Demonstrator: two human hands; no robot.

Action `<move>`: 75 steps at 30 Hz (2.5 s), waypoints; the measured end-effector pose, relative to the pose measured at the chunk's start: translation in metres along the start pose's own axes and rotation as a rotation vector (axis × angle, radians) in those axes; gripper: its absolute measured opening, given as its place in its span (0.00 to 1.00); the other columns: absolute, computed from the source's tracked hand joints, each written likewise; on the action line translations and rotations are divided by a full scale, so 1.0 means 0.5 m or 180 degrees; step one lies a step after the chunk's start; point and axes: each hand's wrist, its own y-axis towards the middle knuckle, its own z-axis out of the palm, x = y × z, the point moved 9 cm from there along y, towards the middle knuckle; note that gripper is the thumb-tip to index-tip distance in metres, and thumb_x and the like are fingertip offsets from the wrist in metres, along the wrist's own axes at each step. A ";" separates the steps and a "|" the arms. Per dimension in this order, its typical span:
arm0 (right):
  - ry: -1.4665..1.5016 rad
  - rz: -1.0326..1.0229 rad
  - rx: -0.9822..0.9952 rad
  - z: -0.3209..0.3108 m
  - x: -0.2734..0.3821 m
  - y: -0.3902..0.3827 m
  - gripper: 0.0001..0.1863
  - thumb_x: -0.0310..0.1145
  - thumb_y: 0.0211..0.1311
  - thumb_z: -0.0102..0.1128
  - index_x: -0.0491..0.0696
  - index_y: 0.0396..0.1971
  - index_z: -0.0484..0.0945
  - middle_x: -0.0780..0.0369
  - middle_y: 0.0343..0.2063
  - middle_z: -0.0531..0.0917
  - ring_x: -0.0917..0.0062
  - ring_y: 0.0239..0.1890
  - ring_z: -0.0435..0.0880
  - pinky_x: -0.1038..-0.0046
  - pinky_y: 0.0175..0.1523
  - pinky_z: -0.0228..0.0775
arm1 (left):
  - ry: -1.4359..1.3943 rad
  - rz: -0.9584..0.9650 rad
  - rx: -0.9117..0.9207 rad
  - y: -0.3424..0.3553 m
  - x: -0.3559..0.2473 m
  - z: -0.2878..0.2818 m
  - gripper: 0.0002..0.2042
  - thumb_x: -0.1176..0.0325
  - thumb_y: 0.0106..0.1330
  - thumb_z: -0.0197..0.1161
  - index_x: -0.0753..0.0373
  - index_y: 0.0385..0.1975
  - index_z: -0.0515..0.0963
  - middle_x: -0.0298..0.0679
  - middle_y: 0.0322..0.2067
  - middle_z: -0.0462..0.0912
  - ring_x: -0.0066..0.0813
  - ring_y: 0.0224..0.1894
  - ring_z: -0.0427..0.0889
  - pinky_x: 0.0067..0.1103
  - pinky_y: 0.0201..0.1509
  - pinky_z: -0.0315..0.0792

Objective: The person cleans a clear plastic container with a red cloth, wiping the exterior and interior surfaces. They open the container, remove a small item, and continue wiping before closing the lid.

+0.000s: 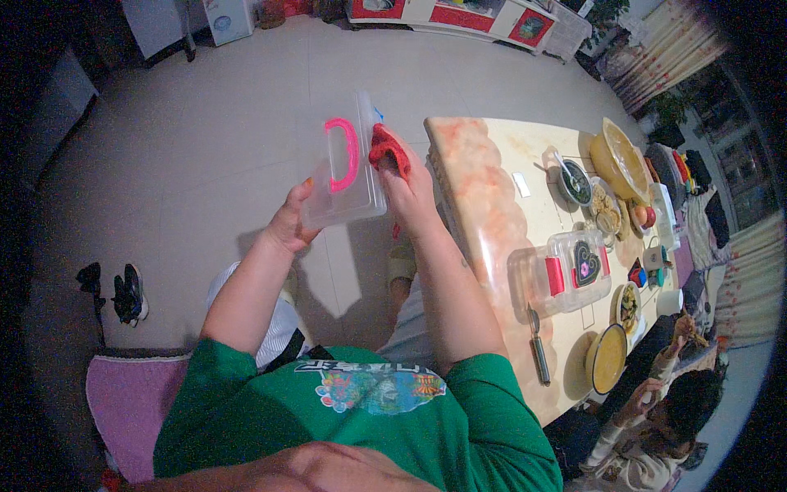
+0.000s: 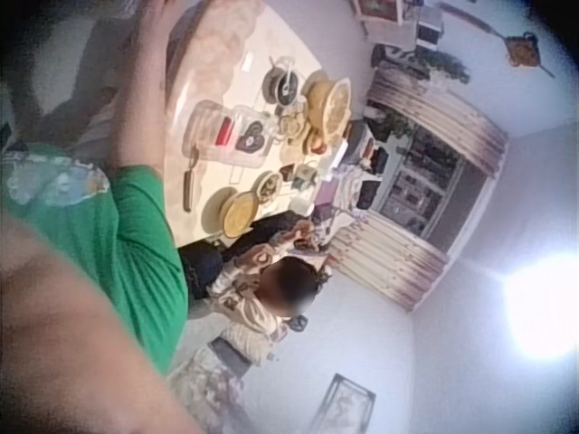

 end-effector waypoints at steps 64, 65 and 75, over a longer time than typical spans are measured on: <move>0.0529 0.0248 -0.0912 -0.102 0.039 -0.050 0.18 0.27 0.61 0.57 0.41 0.52 0.78 0.62 0.45 0.82 0.80 0.48 0.79 0.75 0.56 0.72 | 0.0001 0.0143 0.0564 -0.050 0.025 0.095 0.57 0.32 0.45 0.69 0.50 0.75 0.51 0.46 0.71 0.59 0.51 0.72 0.60 0.55 0.69 0.62; 0.0651 0.0293 -0.0906 -0.097 0.034 -0.051 0.19 0.27 0.62 0.57 0.41 0.53 0.77 0.63 0.46 0.82 0.80 0.48 0.79 0.75 0.56 0.71 | 0.0006 0.0072 0.0566 -0.051 0.034 0.100 0.57 0.32 0.44 0.69 0.50 0.75 0.51 0.46 0.71 0.59 0.51 0.72 0.61 0.55 0.69 0.62; 0.0299 0.0476 -0.0780 -0.027 0.047 -0.099 0.26 0.30 0.56 0.61 0.45 0.57 0.77 0.61 0.43 0.84 0.80 0.44 0.82 0.74 0.51 0.75 | -0.0332 0.0563 0.0534 -0.060 -0.049 0.119 0.54 0.32 0.49 0.66 0.51 0.75 0.52 0.43 0.69 0.63 0.50 0.71 0.62 0.53 0.69 0.62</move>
